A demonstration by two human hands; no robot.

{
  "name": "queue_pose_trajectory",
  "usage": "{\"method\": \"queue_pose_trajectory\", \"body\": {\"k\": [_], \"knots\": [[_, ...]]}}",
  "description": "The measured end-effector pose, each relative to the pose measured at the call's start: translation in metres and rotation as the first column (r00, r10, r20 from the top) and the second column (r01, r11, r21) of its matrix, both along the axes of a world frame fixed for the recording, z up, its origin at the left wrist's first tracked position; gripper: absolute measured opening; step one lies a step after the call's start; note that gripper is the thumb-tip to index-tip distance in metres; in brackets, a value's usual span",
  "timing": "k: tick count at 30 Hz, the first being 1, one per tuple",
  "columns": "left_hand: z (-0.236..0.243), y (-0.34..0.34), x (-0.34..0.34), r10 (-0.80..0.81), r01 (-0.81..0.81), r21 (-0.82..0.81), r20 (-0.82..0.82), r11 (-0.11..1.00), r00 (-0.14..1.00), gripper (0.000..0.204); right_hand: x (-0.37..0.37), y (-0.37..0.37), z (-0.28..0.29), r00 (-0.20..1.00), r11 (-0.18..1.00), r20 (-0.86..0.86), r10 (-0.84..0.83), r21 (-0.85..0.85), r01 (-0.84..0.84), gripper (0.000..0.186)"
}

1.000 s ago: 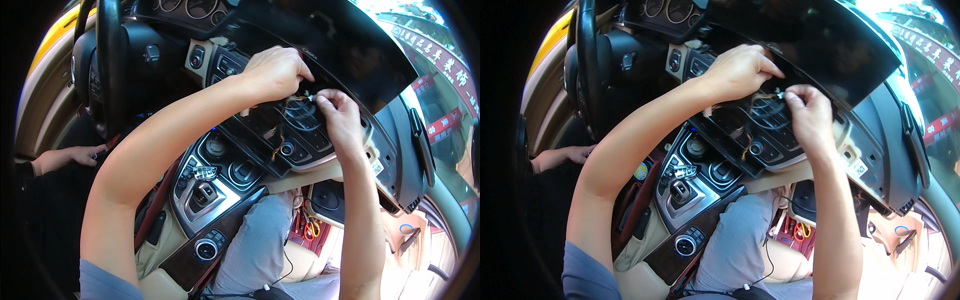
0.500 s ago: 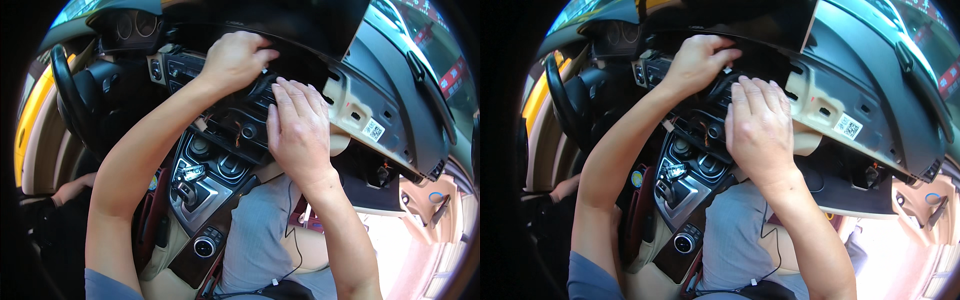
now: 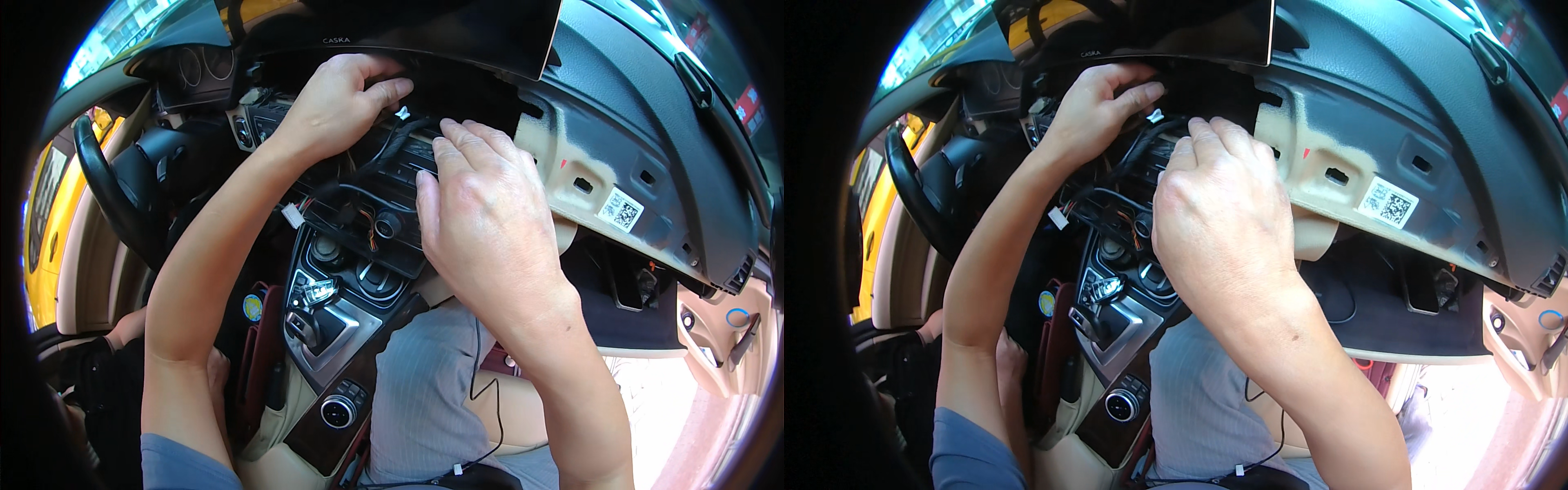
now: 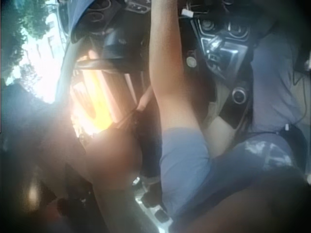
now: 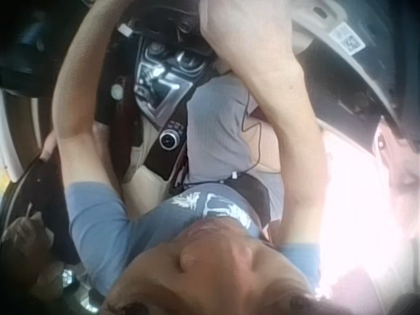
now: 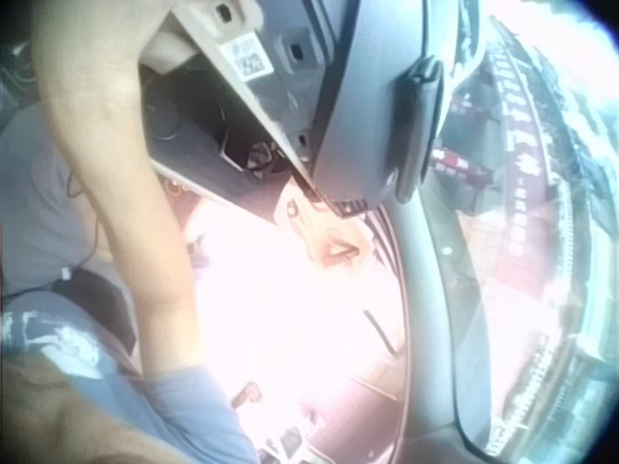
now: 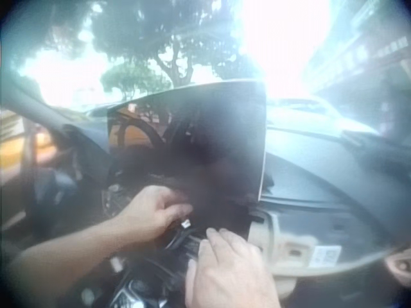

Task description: The person works inside a car with the dashboard partially disassembled, routing wires and connecting white plastic connectors behind the center console. They handle multiple wire bundles and connectors, aligning and plugging them together by hand.

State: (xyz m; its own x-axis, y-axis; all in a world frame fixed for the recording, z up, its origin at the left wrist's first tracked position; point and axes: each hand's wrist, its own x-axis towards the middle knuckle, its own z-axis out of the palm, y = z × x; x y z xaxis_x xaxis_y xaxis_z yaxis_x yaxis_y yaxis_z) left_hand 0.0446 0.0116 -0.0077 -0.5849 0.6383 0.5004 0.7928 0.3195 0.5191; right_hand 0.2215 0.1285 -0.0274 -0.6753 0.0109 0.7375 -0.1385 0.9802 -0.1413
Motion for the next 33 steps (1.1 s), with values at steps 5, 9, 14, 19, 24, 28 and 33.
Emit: {"method": "queue_pose_trajectory", "body": {"k": [5,9,14,19,24,28,33], "knots": [[-0.001,0.002,-0.009,0.092,-0.092,-0.062,-0.003,0.994,0.996,0.038,-0.001,-0.003,0.007,0.996,0.994,0.071,-0.049,0.096,0.042,0.030],[0.002,-0.001,-0.014,0.079,-0.081,-0.123,-0.020,0.989,0.997,0.037,-0.011,-0.005,0.010,0.982,0.987,0.159,-0.104,0.139,0.082,0.037],[-0.001,-0.002,-0.013,0.034,-0.045,-0.106,-0.111,0.993,0.993,0.027,-0.026,-0.007,0.011,0.975,0.993,0.190,-0.114,0.062,0.104,0.045],[-0.007,-0.003,-0.012,0.003,-0.004,-0.004,-0.202,1.000,0.979,0.024,-0.035,-0.007,0.014,0.959,0.987,0.241,-0.152,0.082,0.136,0.042],[-0.006,-0.006,-0.014,0.008,-0.027,-0.061,-0.303,0.998,0.953,0.022,-0.036,-0.003,0.018,0.959,0.991,0.251,-0.131,0.044,0.124,0.035],[0.000,-0.004,-0.017,0.015,-0.020,-0.085,-0.050,0.996,0.999,0.024,-0.037,-0.002,0.015,0.971,0.993,0.213,-0.107,0.063,0.096,0.032],[0.007,-0.002,-0.012,0.083,-0.087,-0.188,-0.032,0.978,0.996,0.025,-0.041,-0.002,0.011,0.984,0.991,0.133,-0.115,0.083,0.104,0.032]]}}
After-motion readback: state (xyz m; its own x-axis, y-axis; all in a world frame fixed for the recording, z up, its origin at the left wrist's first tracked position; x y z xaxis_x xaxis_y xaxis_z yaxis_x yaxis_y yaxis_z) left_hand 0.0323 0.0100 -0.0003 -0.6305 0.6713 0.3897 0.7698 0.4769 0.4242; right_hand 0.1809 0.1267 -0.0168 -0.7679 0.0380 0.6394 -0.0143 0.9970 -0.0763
